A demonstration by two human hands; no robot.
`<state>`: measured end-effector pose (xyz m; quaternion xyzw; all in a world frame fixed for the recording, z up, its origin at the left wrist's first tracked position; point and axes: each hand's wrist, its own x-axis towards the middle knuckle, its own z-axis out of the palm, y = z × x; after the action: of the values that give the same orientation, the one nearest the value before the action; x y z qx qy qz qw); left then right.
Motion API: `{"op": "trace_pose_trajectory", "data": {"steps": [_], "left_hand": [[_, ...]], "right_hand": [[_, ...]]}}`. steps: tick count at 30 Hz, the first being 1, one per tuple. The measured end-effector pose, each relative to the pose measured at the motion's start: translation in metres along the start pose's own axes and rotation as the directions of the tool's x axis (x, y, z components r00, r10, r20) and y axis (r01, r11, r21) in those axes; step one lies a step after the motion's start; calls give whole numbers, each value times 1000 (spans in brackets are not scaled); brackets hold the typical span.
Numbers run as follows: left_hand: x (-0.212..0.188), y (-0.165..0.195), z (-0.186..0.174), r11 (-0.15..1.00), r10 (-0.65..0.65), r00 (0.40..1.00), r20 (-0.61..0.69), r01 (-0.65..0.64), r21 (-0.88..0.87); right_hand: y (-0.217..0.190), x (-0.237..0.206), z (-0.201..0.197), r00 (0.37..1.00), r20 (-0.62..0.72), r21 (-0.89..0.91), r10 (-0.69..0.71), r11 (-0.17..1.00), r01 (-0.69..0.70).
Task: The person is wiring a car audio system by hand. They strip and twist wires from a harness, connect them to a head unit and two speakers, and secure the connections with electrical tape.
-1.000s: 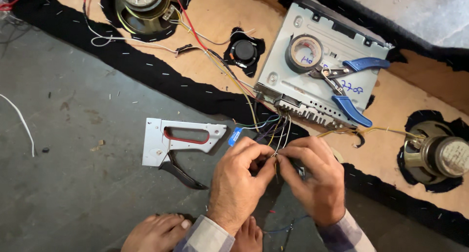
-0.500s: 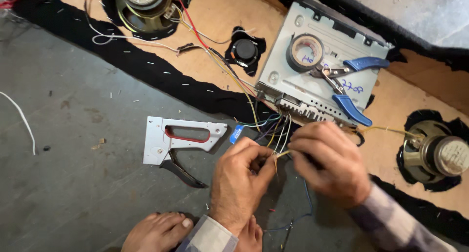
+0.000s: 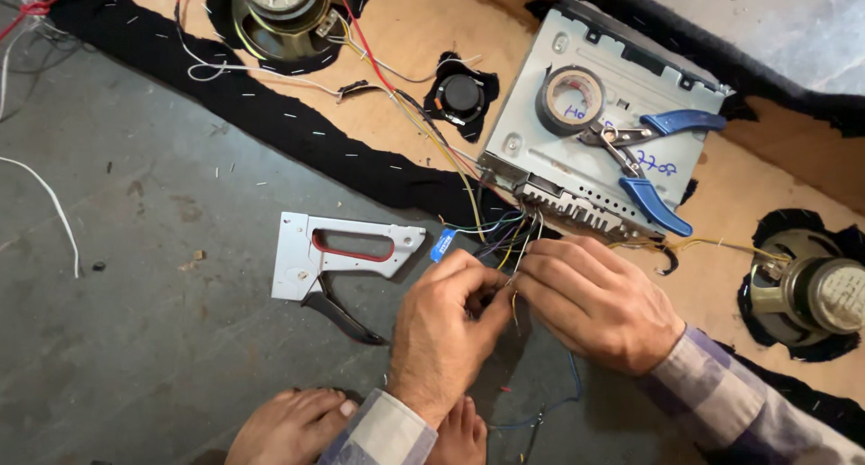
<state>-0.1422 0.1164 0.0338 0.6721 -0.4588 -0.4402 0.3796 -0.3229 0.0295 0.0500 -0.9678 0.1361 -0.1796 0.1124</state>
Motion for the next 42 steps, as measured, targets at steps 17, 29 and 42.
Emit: {"op": "trace_pose_trajectory", "data": {"steps": [17,29,42], "left_hand": [[-8,0,16,957,191,960,-205,-136,256],[-15,-10,27,859,373,914,-157,-276,431],[-18,-5,18,952,224,951,-214,-167,256]], "right_hand": [[26,67,-9,839,526,198,139,939,-280],[15,93,2,485,723,-203,492,823,-531],[20,30,-15,922,271,363,276,858,-363]]}}
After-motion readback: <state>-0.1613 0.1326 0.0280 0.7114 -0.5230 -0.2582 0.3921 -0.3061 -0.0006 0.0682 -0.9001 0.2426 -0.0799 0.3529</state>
